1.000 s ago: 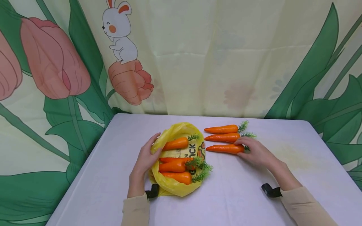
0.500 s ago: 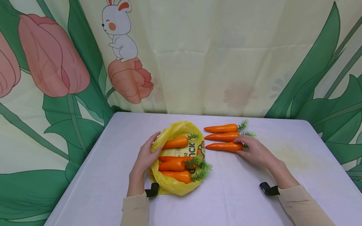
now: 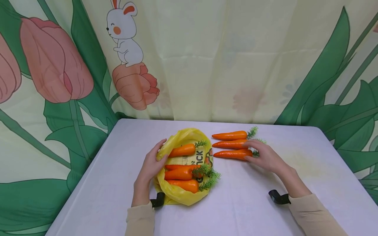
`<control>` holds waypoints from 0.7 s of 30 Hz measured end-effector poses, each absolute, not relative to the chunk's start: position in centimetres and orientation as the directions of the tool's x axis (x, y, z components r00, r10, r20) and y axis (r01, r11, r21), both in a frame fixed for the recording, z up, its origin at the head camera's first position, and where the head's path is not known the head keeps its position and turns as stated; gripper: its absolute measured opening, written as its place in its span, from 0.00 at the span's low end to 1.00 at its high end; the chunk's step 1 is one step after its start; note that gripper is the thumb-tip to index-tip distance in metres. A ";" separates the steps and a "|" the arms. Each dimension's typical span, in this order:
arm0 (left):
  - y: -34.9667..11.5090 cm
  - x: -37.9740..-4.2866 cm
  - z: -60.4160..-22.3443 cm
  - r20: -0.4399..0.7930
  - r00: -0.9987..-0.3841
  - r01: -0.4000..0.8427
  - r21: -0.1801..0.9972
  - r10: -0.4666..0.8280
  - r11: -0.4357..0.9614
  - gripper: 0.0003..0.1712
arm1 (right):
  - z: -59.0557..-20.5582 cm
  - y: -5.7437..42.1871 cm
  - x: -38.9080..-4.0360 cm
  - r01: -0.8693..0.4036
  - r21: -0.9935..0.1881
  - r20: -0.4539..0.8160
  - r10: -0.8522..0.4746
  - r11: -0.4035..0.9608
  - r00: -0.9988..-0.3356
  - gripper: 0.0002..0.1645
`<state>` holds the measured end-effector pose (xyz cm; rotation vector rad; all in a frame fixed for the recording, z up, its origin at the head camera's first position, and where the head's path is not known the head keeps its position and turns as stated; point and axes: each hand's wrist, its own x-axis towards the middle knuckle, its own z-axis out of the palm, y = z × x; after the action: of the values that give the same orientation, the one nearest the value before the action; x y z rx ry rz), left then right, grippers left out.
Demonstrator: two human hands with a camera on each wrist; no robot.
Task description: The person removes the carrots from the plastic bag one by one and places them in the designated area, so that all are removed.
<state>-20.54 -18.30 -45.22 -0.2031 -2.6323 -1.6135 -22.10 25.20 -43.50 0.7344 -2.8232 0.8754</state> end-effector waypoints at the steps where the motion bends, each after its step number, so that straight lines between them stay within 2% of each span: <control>1: -18.3 -20.5 -45.2 0.110 -0.990 0.138 0.884 0.088 0.447 0.35 | -43.4 25.1 -22.1 -0.477 -0.511 0.231 -0.420 0.715 -0.878 0.24; 6: -18.3 -20.6 -45.2 0.117 -0.989 0.145 0.882 0.090 0.448 0.35 | -43.1 24.1 -22.4 -0.502 -0.519 0.255 -0.436 0.692 -0.863 0.24; 12: -18.3 -20.5 -45.3 0.120 -0.989 0.147 0.882 0.088 0.447 0.35 | -42.4 22.1 -23.3 -0.565 -0.608 0.283 -0.513 0.557 -0.810 0.22; 21: -18.1 -20.5 -45.2 0.117 -0.989 0.147 0.883 0.094 0.446 0.35 | -41.6 18.4 -24.3 -0.592 -0.558 0.292 -0.531 0.581 -0.795 0.25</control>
<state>-20.54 -18.14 -45.20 -0.2199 -2.6283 -1.6117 -24.26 18.39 -41.65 0.9657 -2.7096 1.0104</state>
